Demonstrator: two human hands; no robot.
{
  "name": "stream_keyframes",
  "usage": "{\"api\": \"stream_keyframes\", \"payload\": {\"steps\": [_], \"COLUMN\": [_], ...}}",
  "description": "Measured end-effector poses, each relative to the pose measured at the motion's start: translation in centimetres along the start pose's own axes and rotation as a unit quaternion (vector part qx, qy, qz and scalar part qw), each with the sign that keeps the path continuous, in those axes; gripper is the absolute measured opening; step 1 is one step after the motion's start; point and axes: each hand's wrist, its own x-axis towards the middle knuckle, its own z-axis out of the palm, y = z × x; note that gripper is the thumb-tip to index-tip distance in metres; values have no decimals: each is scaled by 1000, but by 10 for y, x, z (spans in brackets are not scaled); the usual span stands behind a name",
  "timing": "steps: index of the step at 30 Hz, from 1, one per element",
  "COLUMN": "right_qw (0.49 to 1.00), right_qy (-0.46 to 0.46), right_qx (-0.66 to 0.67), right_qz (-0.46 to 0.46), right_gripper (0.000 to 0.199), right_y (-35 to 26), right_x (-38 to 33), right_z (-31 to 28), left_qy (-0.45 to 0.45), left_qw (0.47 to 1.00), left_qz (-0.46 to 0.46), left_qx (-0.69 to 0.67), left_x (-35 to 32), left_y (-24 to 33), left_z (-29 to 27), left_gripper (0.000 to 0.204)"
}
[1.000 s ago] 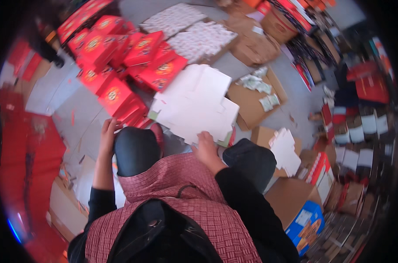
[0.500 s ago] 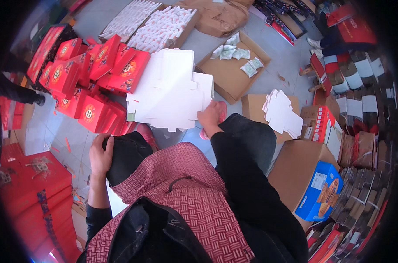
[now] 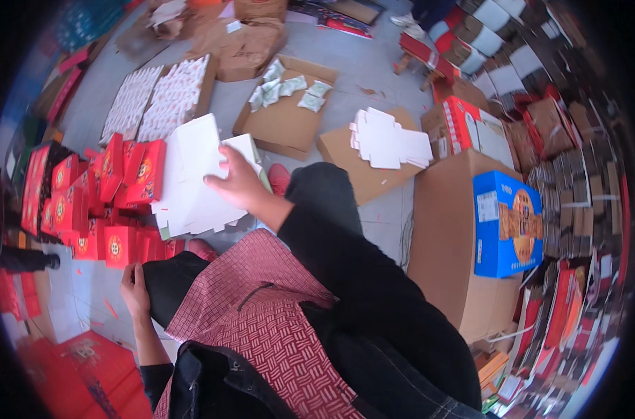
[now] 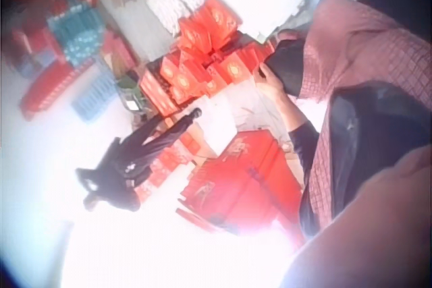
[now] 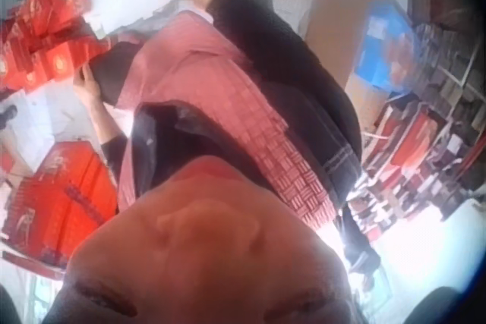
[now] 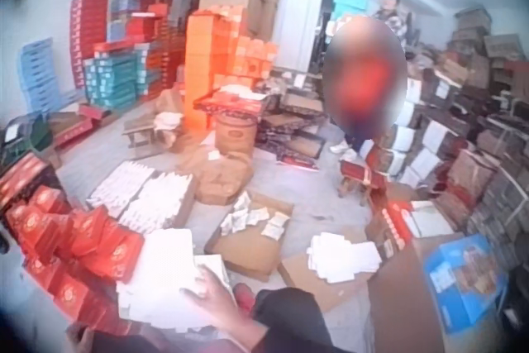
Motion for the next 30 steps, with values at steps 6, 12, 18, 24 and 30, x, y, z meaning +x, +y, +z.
{"api": "stream_keyframes", "payload": {"steps": [6, 12, 18, 24, 30], "right_qw": [946, 845, 743, 837, 867], "right_qy": [322, 448, 612, 399, 323], "right_qx": [-18, 95, -81, 101, 110], "right_qz": [-34, 277, 258, 362, 362], "right_gripper": [43, 43, 74, 101, 90], "right_y": [69, 290, 413, 357, 321], "right_x": [-24, -102, -84, -49, 22], "right_z": [-244, -300, -361, -437, -460], "left_qy": [-16, -17, -62, -96, -174], "left_qw": [999, 996, 992, 936, 907], "left_qz": [32, 45, 23, 95, 335], "left_qx": [2, 77, 109, 326, 185], "left_x": [1, -2, 12, 73, 172], "left_y": [-3, -6, -39, 3, 150], "left_z": [6, -1, -20, 14, 193], "left_gripper": [29, 30, 29, 28, 30]}}
